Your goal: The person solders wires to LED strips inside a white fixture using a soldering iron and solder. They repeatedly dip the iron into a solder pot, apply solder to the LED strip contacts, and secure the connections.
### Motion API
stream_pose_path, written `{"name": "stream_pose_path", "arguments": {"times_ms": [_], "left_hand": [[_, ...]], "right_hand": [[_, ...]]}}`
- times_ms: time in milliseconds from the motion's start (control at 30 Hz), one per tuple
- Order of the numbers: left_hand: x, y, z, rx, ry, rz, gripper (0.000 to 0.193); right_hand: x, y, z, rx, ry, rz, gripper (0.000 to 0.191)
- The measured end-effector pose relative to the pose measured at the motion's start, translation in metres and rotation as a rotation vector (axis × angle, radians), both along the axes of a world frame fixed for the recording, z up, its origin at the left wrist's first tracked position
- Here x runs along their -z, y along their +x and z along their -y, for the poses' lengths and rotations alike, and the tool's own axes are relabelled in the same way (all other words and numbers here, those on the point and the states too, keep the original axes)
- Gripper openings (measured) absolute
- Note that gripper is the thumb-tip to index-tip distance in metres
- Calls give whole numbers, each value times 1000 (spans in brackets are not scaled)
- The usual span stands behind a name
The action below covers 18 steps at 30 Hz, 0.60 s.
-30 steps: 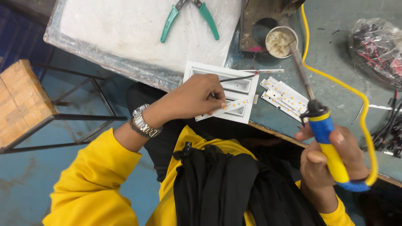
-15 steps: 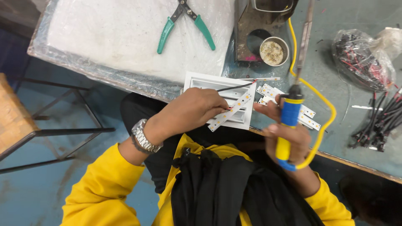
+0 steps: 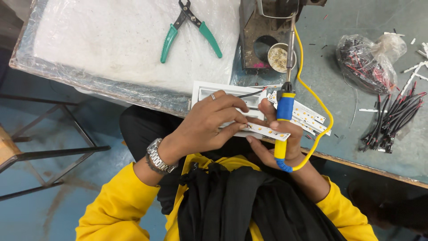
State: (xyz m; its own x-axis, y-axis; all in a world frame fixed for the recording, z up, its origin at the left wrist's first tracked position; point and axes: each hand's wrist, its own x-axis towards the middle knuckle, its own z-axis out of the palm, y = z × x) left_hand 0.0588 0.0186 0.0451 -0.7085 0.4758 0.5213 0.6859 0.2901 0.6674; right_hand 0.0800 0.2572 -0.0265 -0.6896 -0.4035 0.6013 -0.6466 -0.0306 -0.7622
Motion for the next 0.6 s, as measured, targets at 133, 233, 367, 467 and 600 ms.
{"name": "stream_pose_path", "arguments": {"times_ms": [133, 233, 367, 467, 600], "left_hand": [[3, 5, -8, 61, -1, 61, 10], [5, 8, -14, 103, -4, 87, 9], [8, 10, -23, 153, 73, 148, 6], [8, 9, -28, 146, 73, 206, 8], [7, 12, -31, -39, -143, 112, 10]], "right_hand": [[2, 9, -4, 52, -119, 143, 81], [1, 11, -8, 80, -200, 254, 82], [1, 12, -17, 114, -211, 331, 84], [7, 14, -23, 174, -240, 376, 82], [18, 13, -33, 271, -275, 247, 77]]}}
